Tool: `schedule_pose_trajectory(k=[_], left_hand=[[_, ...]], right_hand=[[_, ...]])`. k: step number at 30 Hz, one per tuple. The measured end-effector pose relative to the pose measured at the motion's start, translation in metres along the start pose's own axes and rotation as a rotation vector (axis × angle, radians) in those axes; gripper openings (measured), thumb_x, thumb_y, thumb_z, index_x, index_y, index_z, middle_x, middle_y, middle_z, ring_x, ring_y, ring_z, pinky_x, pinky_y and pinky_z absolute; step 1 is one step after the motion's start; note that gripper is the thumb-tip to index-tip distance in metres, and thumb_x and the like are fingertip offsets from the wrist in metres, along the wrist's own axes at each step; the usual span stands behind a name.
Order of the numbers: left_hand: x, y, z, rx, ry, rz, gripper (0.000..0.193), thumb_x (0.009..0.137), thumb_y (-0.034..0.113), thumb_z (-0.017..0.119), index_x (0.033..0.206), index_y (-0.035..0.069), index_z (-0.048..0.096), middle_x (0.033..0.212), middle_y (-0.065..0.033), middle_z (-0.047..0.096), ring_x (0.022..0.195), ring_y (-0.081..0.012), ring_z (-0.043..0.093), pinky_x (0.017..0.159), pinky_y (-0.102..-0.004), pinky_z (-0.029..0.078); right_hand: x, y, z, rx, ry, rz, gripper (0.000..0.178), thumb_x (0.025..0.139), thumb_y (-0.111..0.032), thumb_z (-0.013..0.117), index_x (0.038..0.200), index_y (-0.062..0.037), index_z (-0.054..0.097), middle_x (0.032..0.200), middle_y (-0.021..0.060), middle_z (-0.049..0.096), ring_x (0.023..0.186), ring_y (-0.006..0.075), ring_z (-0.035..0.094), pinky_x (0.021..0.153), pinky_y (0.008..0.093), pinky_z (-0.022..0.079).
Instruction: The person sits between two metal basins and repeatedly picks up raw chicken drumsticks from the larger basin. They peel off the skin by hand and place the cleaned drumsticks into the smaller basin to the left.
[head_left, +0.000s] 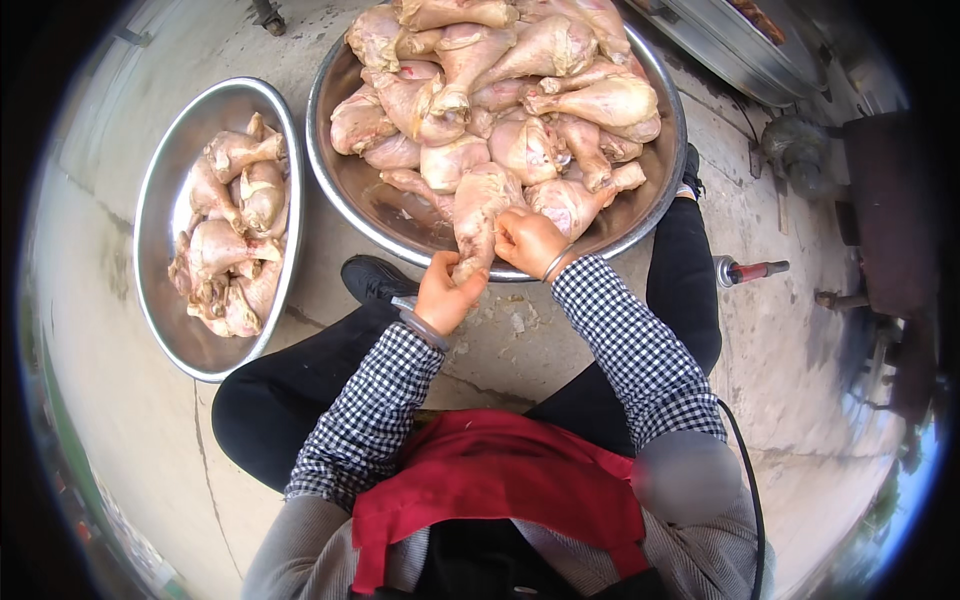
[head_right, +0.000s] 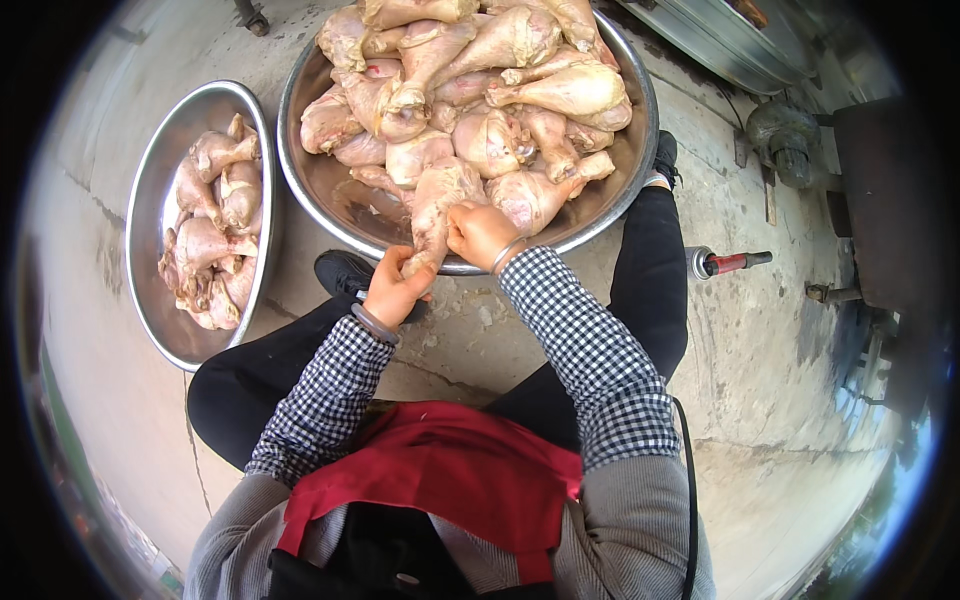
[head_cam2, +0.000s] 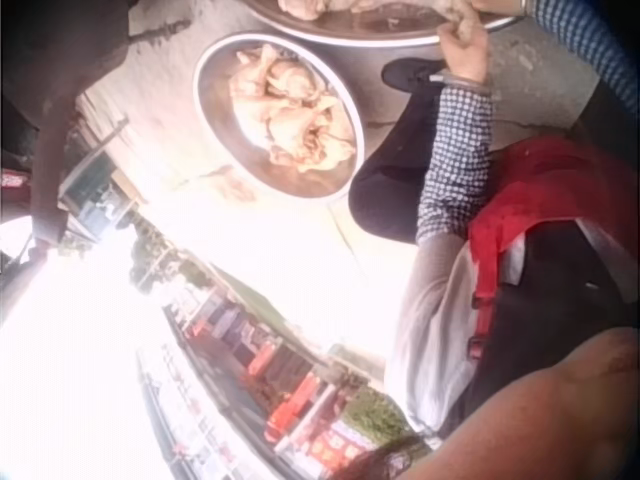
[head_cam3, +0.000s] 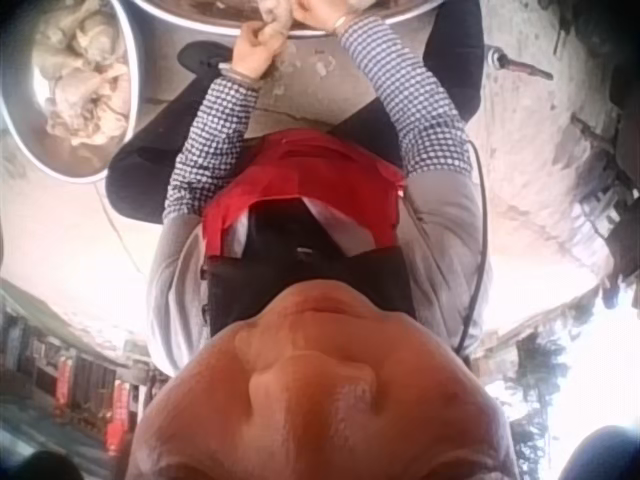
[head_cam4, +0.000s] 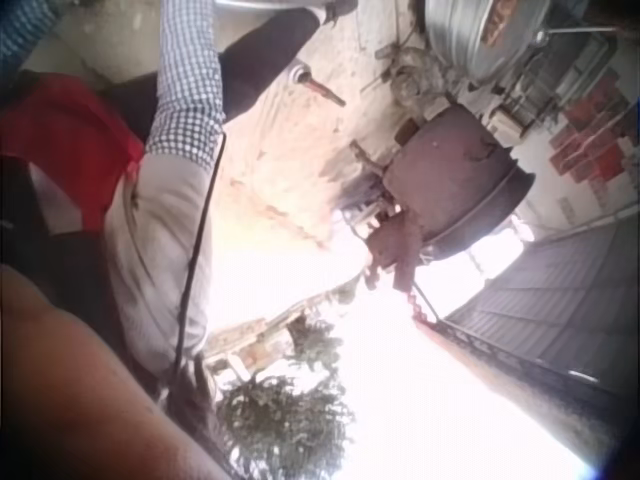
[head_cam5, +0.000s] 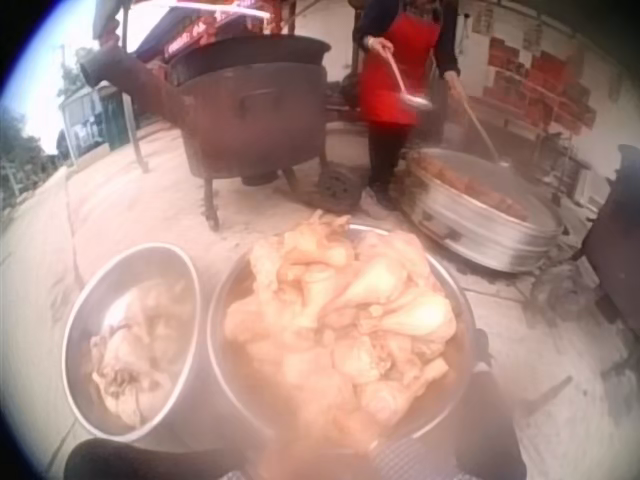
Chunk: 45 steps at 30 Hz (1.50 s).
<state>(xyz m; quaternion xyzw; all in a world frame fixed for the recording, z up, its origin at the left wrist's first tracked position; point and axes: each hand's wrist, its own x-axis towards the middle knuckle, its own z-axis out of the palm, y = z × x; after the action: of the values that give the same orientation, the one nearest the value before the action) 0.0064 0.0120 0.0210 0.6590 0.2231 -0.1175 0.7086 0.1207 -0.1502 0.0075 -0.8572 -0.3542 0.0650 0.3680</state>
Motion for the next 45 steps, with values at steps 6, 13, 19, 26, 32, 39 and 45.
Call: schedule_pose_trajectory(k=[6,13,19,26,32,39,45], left_hand=[[-0.001,0.002,-0.001,-0.011,-0.008,-0.008,0.06,0.082,0.022,0.073,0.121,-0.011,0.041,0.1,-0.0151,0.057,0.074,-0.0141,0.059,0.055,-0.0253,0.051],[0.001,0.002,-0.001,0.013,-0.017,-0.011,0.06,0.083,0.023,0.073,0.122,-0.011,0.041,0.102,-0.0163,0.057,0.075,-0.0146,0.059,0.055,-0.0253,0.051],[0.0,0.0,-0.002,0.006,-0.009,-0.012,0.061,0.083,0.022,0.073,0.122,-0.011,0.041,0.101,-0.0164,0.057,0.075,-0.0146,0.059,0.055,-0.0249,0.051],[0.001,-0.001,-0.001,-0.001,-0.009,0.004,0.06,0.083,0.022,0.073,0.121,-0.011,0.041,0.099,-0.0157,0.058,0.072,-0.0135,0.059,0.054,-0.0249,0.05],[0.001,-0.003,-0.002,0.008,-0.011,0.018,0.06,0.083,0.022,0.073,0.121,-0.011,0.041,0.098,-0.0155,0.058,0.071,-0.0132,0.059,0.054,-0.0246,0.05],[0.0,-0.003,-0.002,0.025,-0.007,0.015,0.062,0.083,0.022,0.073,0.122,-0.012,0.04,0.1,-0.0166,0.058,0.074,-0.0144,0.06,0.055,-0.0251,0.051],[0.0,0.001,-0.002,0.016,-0.007,-0.001,0.062,0.083,0.022,0.073,0.122,-0.012,0.04,0.1,-0.0171,0.058,0.074,-0.0152,0.06,0.055,-0.0257,0.052]], right_hand=[[-0.004,0.017,0.004,-0.148,0.0,0.168,0.008,0.078,-0.009,0.063,0.079,-0.0016,0.059,0.077,0.0153,0.062,0.07,0.0317,0.062,0.062,0.0384,0.05],[-0.004,0.021,0.014,0.604,0.058,0.233,0.002,0.086,-0.003,0.06,0.085,-0.001,0.059,0.071,0.0026,0.061,0.066,0.0078,0.055,0.061,0.023,0.048],[0.0,0.006,0.003,0.42,-0.009,0.536,0.016,0.086,-0.014,0.063,0.079,0.0002,0.065,0.066,0.0082,0.064,0.064,0.0163,0.061,0.062,0.0287,0.05],[-0.003,0.003,0.004,0.398,0.011,0.189,0.014,0.085,-0.013,0.067,0.087,0.001,0.065,0.078,0.008,0.063,0.07,0.0153,0.062,0.062,0.0278,0.051],[0.002,-0.008,0.0,0.141,0.025,0.119,0.011,0.079,-0.01,0.066,0.08,-0.0002,0.062,0.08,0.0167,0.063,0.072,0.0328,0.063,0.066,0.0395,0.052],[0.008,0.003,0.005,0.02,0.015,0.115,0.012,0.08,-0.012,0.061,0.078,-0.0013,0.055,0.075,0.0191,0.061,0.07,0.0369,0.061,0.064,0.0438,0.049],[0.007,0.031,-0.002,0.498,0.162,0.447,0.008,0.082,-0.003,0.064,0.081,-0.0026,0.056,0.073,0.011,0.065,0.066,0.0196,0.064,0.06,0.0296,0.052]])
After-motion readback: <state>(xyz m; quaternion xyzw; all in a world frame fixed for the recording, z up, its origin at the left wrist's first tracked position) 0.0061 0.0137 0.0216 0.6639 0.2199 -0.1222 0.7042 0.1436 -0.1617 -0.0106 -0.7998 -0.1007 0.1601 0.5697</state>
